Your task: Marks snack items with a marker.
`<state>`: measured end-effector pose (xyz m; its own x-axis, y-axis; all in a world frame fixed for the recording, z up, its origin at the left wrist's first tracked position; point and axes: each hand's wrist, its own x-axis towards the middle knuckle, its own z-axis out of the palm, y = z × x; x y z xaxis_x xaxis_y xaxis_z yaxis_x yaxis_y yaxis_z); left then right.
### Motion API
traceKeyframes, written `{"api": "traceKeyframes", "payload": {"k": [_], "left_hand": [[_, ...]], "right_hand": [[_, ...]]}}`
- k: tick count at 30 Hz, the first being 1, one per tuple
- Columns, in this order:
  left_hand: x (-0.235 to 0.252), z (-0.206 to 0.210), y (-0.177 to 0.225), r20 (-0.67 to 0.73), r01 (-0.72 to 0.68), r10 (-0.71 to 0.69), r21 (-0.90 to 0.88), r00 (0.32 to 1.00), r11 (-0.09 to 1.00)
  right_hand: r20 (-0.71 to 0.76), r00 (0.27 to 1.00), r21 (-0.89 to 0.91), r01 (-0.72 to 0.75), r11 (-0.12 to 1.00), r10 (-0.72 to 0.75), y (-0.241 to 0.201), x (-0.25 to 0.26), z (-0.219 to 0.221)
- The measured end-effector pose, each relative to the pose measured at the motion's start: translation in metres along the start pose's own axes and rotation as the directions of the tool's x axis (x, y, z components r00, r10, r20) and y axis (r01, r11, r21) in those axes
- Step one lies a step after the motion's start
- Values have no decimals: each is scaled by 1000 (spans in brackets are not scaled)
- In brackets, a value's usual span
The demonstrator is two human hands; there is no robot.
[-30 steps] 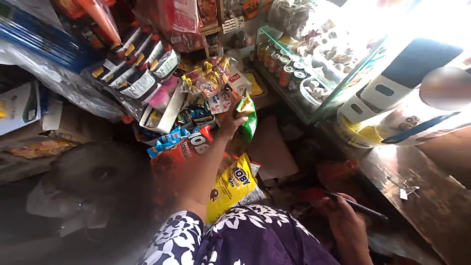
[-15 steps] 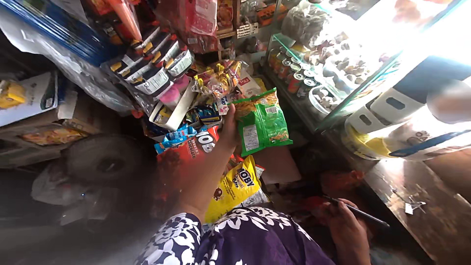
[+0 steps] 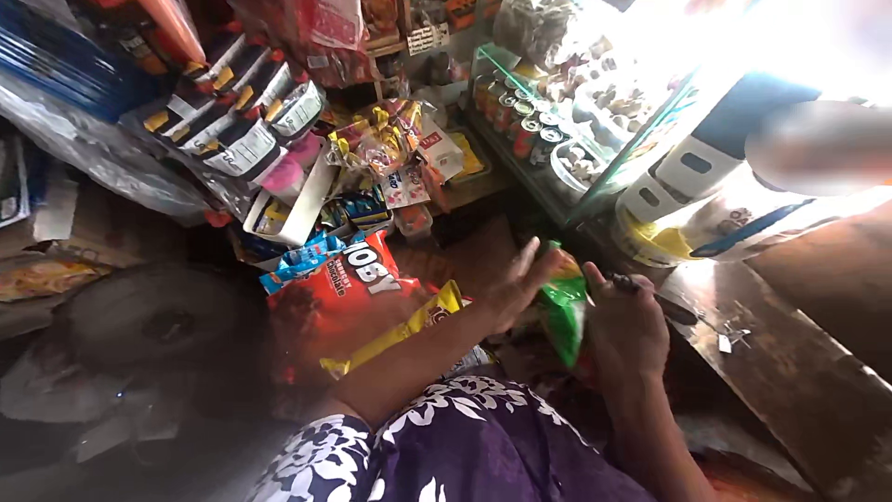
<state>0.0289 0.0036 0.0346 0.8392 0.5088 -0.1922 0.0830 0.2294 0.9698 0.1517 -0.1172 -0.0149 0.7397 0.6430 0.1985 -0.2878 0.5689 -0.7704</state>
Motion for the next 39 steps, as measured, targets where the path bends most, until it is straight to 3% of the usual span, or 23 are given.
{"api": "traceKeyframes", "payload": {"k": [2,5,6,8,9,12,13,15,16,19,21,25,28,35,39], "left_hand": [[-5,11,-1,127,32,-35,26,991,999],[-11,9,7,273,111,-113,24,955,994],[-11,7,6,297,111,-119,44,947,993],[-8,4,1,286,71,-114,157,951,985],[-6,4,-3,264,26,-97,259,960,965],[1,7,-22,207,-120,8,533,978,838],[1,7,-27,212,-128,10,555,977,822],[2,7,-33,225,-81,-45,523,973,849],[2,6,-35,232,-37,-91,494,968,868],[2,6,-40,241,90,-199,397,950,913],[2,6,-40,235,118,-199,320,951,940],[-3,4,-37,195,82,-132,245,972,966],[-6,2,-35,145,65,-102,238,984,969],[-6,2,-41,68,-29,6,337,998,941],[-2,2,-52,21,-242,262,458,965,855]], "right_hand": [[-85,991,59,-98,993,103,3,6,-10],[-62,985,187,-148,971,162,15,-11,-46],[-100,982,134,-145,980,159,17,-25,-54],[-293,927,-19,-250,968,233,8,-58,-47],[-322,898,-93,-347,933,302,-4,-72,-38],[-390,804,65,-463,884,449,-16,-65,-19],[-353,822,66,-455,888,447,-13,-63,-21],[-159,947,-87,-297,951,281,-1,-75,-43],[-109,968,-142,-240,960,226,4,-79,-52],[-190,958,-93,-235,968,215,13,-81,-62],[-280,938,-162,-253,954,202,15,-76,-63],[-407,871,18,-293,956,275,15,-58,-48],[-442,814,282,-273,920,377,12,-51,-29],[-364,833,410,-259,874,417,12,-46,-33],[-228,909,489,-204,848,350,-2,-43,-29]]}}
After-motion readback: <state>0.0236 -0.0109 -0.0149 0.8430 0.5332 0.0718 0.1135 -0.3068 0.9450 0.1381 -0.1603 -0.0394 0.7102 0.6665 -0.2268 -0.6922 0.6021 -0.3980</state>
